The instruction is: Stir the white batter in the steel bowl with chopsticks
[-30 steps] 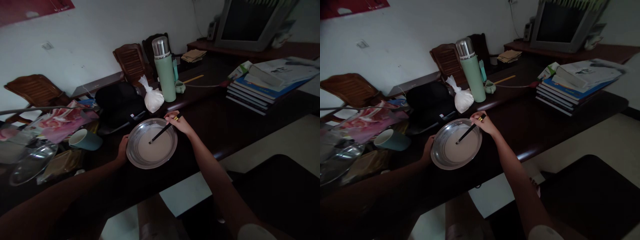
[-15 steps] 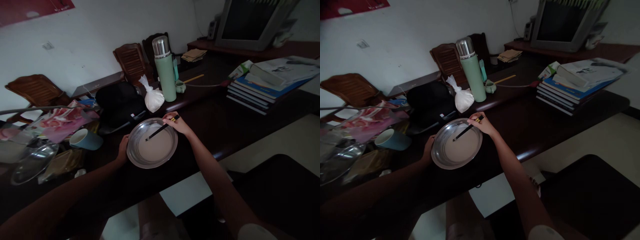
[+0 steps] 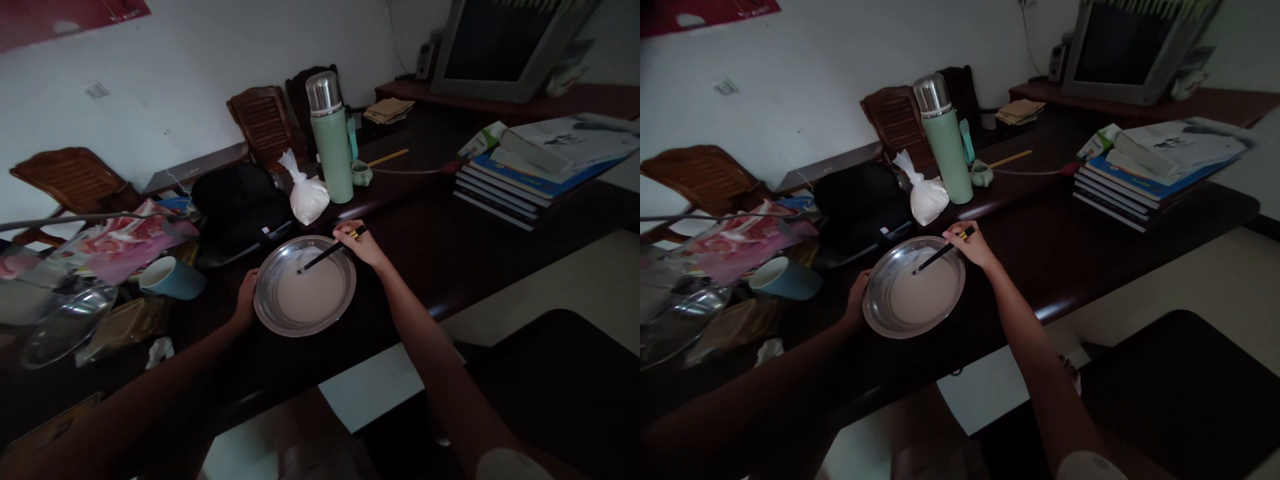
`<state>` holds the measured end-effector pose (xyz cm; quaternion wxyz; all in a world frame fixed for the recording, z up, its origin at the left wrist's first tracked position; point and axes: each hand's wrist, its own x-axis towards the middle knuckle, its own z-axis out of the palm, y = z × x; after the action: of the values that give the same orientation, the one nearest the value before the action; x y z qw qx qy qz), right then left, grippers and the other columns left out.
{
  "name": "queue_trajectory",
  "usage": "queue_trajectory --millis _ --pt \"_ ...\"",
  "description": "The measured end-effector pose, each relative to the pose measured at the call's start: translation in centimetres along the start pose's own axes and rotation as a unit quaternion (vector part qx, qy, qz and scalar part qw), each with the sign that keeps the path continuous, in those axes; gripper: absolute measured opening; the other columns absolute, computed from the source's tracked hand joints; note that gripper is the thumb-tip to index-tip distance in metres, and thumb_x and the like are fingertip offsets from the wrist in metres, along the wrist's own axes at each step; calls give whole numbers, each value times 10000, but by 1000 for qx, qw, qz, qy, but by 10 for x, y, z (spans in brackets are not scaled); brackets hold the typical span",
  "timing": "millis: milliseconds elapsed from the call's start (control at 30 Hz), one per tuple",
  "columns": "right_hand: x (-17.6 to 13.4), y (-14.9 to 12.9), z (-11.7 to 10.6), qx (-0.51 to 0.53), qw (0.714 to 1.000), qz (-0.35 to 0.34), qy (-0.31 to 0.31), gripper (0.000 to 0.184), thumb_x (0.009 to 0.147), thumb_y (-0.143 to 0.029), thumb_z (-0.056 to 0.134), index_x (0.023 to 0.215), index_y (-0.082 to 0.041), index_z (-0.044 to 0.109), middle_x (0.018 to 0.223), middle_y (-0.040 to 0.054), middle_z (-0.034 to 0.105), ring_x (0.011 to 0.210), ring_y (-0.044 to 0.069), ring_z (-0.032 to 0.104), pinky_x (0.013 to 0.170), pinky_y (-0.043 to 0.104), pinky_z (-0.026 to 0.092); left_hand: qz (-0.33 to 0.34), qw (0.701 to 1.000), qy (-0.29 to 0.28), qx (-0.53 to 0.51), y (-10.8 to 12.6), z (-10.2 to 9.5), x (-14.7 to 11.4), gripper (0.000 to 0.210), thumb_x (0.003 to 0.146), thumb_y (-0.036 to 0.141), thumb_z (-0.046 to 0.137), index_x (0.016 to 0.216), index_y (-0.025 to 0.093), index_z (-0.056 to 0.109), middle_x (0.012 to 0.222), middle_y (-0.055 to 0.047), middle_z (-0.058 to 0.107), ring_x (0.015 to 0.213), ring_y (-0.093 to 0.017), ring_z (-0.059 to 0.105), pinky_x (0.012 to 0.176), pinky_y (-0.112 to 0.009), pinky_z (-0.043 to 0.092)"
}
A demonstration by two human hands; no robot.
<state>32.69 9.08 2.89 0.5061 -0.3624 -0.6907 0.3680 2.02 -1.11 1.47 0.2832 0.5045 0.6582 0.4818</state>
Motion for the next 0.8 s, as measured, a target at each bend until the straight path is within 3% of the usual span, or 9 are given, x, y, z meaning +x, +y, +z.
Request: queue_trajectory --millis 100,233,433,633,800 --pt "-1 0 0 11 1000 -9 6 435 892 -581 600 655 -236 717 889 56 732 1001 234 623 934 387 474 -2 1000 3 -6 1 1 0 448 757 645 543 858 212 604 901 -71 674 940 -269 606 840 -386 493" --pt "-2 -3 4 -2 998 -42 -45 390 885 -572 617 684 -260 736 924 35 742 1024 224 616 989 397 444 -4 1000 4 -21 0 1 0 424 741 627 557 855 222 609 889 -60 670 907 -257 594 827 -378 484" --pt "-1 -2 0 -5 1000 -6 15 411 896 -547 611 643 -241 716 912 50 737 1019 236 609 976 398 451 -7 1000 8 -4 -1 0 1 431 748 625 540 858 214 616 897 -62 670 913 -257 601 808 -369 491" --pt "-2 -10 3 -9 998 -34 -56 298 892 -462 651 695 -261 748 957 33 747 1052 230 606 1021 400 423 1 1000 9 -7 -3 0 1 438 765 631 538 863 212 619 911 -66 686 937 -261 609 838 -376 502" --pt "-1 -3 1 -12 1000 -6 16 370 890 -509 634 642 -247 718 913 46 740 1036 240 600 992 412 441 0 1000 10 6 -2 1 1 405 786 598 525 859 210 617 906 -62 683 921 -254 616 827 -373 505"
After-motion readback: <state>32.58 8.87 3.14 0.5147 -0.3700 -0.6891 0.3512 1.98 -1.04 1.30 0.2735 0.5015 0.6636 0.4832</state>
